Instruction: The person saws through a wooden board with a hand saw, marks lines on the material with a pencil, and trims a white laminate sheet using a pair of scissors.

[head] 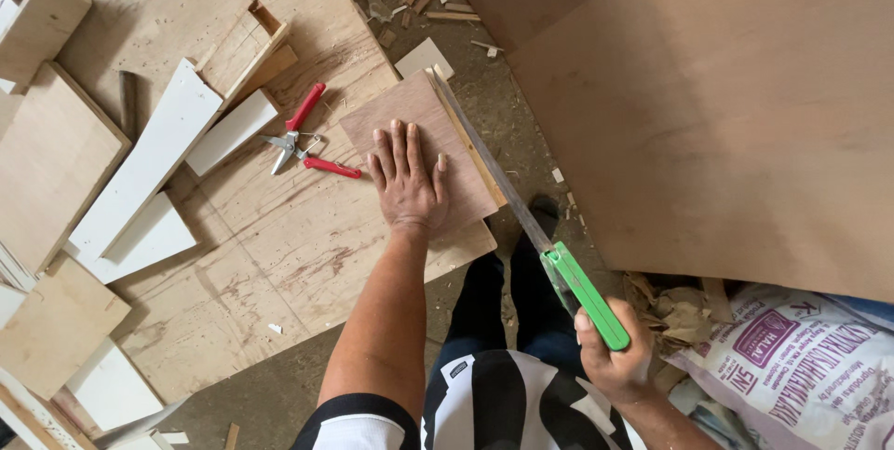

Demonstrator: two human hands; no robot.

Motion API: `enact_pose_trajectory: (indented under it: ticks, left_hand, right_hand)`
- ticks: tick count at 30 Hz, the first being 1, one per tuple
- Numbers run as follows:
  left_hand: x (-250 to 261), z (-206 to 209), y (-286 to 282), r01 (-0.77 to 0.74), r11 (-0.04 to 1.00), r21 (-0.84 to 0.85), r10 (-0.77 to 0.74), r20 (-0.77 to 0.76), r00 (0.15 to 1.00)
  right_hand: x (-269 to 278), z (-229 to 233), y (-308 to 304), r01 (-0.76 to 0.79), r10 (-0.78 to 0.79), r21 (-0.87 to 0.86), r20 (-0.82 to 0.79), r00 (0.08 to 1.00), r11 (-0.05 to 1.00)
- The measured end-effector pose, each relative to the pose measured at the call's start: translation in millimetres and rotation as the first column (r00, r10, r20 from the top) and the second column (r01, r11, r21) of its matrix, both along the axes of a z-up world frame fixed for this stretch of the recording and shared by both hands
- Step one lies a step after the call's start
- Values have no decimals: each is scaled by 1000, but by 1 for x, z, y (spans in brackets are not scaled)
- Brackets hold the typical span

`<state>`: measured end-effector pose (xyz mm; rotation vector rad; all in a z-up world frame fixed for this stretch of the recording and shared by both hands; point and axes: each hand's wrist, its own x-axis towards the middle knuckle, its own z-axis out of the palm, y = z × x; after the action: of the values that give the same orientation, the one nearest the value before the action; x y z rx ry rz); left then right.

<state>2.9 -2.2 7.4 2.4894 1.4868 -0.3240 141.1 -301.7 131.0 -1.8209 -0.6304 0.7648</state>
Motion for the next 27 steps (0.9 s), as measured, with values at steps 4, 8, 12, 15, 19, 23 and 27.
enact_pose_trajectory:
  ticks: [4,8,12,15,19,23,27]
  left_hand:
    - [0,-2,-1,1,1000,8,-1,-19,1000]
    - [0,-4,-1,11,999,38,-10,-22,1000]
    - [0,-4,-1,-5,1000,8,5,-27,1000]
    - [0,-2,0,4,1000,11,-3,-36,999]
    - [2,0,1,4,1000,-10,-5,-30,1000]
    - [0,0,2,2,999,-34,-2,-5,1000]
    - [0,0,1,-9,1000,-28,9,15,1000]
  right_hand:
    - [-2,0,-21,-17,17,-10,19,1000,1000]
    - [2,12,-28,-65,65,-4,105,992,998]
    - [8,14,-18,-68,71,-140,17,997,988]
    - [4,26,-11,-76,78,-145,6,997,987]
    - [2,37,8,-107,109,-166,8,994,980]
    - [13,28,58,-163,171,-123,60,983,979]
    - [26,-30,188,-95,93,-63,-28,995,994]
